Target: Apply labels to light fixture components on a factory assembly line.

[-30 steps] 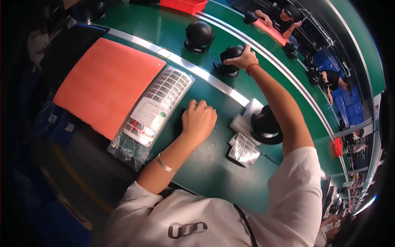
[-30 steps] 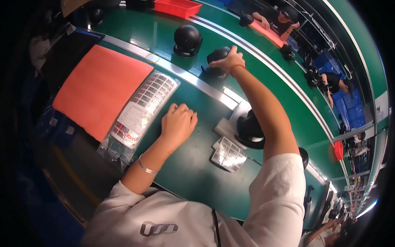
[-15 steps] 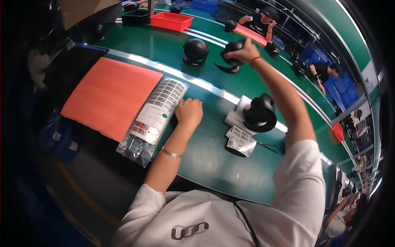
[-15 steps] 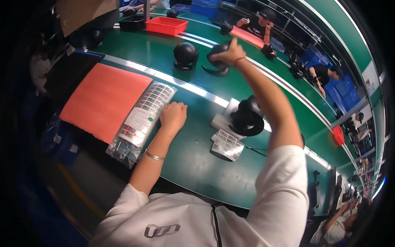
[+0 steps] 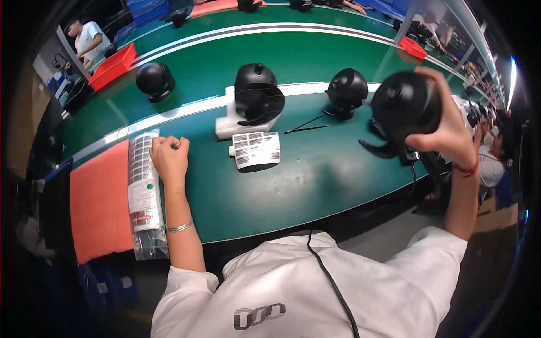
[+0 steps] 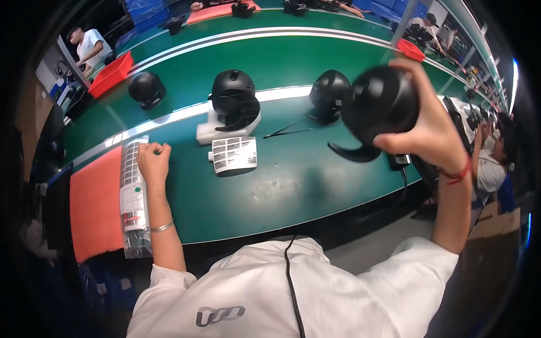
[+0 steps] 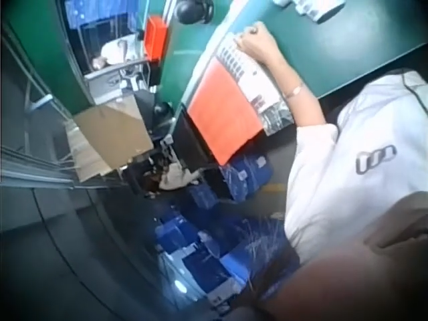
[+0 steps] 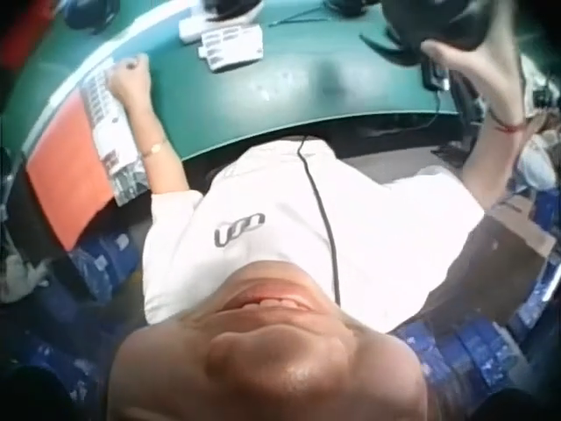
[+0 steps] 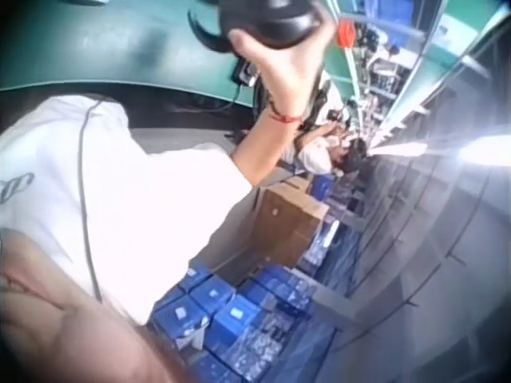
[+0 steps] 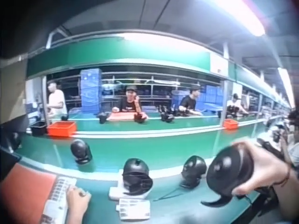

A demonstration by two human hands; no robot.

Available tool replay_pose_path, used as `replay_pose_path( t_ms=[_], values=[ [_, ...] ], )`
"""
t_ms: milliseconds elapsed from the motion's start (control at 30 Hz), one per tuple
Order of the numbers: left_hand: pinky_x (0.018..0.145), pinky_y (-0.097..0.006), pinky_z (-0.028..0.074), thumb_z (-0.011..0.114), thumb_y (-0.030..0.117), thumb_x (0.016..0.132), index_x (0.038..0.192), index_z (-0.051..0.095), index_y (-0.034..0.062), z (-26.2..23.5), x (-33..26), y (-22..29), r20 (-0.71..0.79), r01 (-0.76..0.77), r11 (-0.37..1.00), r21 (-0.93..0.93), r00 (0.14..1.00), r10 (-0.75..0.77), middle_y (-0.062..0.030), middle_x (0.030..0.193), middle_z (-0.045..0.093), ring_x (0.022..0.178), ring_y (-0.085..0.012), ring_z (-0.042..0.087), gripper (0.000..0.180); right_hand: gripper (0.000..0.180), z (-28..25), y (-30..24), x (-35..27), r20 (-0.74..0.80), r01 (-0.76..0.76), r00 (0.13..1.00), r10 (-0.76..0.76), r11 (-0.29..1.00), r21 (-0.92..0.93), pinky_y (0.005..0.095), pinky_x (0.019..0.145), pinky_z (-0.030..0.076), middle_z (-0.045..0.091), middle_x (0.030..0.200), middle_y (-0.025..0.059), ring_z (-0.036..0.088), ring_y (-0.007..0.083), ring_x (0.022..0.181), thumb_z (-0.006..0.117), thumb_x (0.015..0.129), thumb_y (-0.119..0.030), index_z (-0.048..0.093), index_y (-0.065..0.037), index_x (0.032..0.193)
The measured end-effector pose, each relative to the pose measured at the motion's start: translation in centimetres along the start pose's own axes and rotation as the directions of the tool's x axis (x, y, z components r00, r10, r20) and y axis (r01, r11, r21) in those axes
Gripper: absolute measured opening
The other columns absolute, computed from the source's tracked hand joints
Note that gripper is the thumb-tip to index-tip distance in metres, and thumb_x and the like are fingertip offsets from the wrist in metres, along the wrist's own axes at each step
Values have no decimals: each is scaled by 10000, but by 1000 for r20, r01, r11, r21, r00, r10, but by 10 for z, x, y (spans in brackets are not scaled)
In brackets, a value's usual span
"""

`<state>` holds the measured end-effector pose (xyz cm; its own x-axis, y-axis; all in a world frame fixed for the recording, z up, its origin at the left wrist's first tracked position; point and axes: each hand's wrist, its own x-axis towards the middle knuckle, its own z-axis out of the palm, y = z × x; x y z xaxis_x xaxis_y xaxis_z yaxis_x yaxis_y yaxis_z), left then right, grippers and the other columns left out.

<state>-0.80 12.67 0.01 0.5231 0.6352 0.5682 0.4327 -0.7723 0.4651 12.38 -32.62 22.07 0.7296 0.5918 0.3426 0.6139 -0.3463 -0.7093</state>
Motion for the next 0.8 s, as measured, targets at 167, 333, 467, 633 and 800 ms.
replay_pose_path(
  t_ms=[167,333,467,633,800],
  values=[
    [841,-429,437,673,223,767,672,580,67,11,-1,-7,92,-31,995,94,996,22,-117,884,576,880,-349,554,205,988,18,82,-45,15,-176,983,185,953,-248,365,996,425,554,1178,207,555,323,1137,892,480,-249,403,-40,1312],
    [804,-438,450,706,209,755,677,566,71,7,-4,-14,57,78,996,51,995,-81,-113,853,583,870,-354,558,211,1058,38,129,-53,-55,-203,979,195,950,-238,391,1010,422,521,1246,208,530,352,1170,881,467,-201,349,-46,1367],
    [828,-427,444,710,232,773,688,572,76,-8,-3,-12,0,48,998,-35,999,-48,-107,885,579,897,-342,550,225,1283,28,121,-42,31,-148,984,174,907,-393,403,1077,355,466,1351,219,472,358,1253,947,429,-289,247,-16,1469],
    [823,-409,449,719,198,773,708,581,73,-27,-3,20,12,31,989,-145,999,-30,-86,928,572,908,-328,533,197,838,68,23,99,72,331,938,-340,810,-484,404,1087,356,511,1341,201,471,325,1289,816,676,-183,414,-8,1391],
    [782,-385,465,734,184,754,701,585,92,-29,-7,22,18,-10,985,-174,1000,13,-58,935,553,895,-283,525,183,909,255,-32,290,504,723,672,-543,629,-287,425,1088,349,427,1418,220,438,347,1303,803,722,-400,350,-71,1439]
  ],
)
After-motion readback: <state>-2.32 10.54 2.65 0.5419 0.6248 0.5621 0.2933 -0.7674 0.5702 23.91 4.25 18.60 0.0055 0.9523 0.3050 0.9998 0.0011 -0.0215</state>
